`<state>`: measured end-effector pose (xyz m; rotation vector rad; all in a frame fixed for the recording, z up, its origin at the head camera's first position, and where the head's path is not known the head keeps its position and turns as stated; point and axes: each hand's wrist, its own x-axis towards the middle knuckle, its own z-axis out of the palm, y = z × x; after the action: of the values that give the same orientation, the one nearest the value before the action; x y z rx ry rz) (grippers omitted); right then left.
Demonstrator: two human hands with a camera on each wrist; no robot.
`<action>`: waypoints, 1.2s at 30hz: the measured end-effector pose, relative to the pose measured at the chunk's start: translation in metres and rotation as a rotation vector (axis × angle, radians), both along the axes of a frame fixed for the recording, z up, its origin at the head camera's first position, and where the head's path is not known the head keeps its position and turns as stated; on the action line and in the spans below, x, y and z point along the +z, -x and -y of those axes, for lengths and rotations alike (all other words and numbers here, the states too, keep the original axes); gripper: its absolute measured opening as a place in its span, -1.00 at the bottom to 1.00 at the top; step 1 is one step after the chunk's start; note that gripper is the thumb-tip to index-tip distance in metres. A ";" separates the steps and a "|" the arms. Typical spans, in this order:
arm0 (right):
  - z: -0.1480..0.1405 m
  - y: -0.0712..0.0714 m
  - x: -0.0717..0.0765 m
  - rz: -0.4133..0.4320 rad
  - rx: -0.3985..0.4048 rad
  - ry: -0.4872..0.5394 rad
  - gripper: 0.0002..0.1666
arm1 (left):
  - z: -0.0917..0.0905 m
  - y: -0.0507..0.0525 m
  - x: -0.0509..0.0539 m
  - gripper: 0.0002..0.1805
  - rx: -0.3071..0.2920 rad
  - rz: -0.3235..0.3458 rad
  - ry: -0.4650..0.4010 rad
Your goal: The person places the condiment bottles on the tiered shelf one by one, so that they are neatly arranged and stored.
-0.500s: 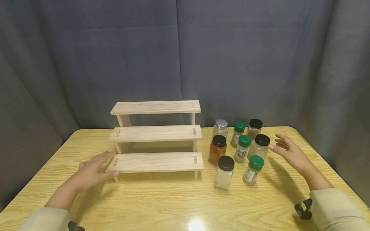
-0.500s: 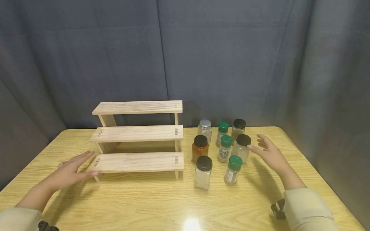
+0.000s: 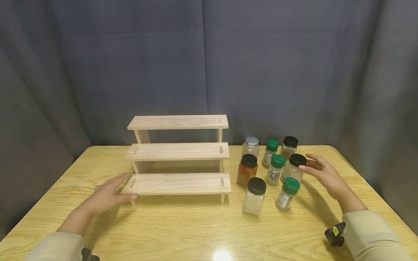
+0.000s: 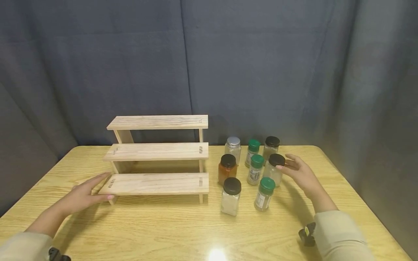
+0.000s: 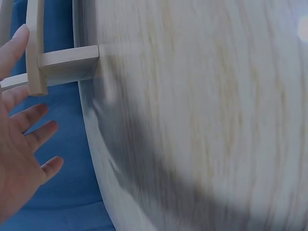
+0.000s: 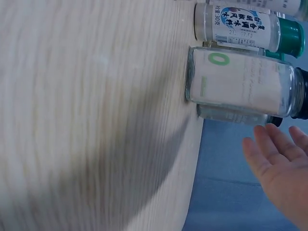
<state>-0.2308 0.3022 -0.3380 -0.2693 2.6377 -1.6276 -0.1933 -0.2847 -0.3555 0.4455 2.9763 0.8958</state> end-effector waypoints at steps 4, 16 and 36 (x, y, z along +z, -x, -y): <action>0.002 0.001 -0.003 0.008 -0.010 0.001 -0.14 | -0.002 0.002 -0.002 -0.10 -0.003 0.003 0.003; 0.006 0.007 -0.004 0.025 -0.043 -0.038 -0.10 | -0.004 0.003 -0.001 -0.14 -0.002 0.038 0.012; 0.012 0.013 -0.011 -0.016 -0.069 0.027 -0.22 | -0.005 0.003 -0.003 -0.18 0.040 0.133 -0.047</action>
<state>-0.2438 0.2906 -0.3494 -0.1953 2.6666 -1.6894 -0.1963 -0.2799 -0.3587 0.3147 2.8591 0.9599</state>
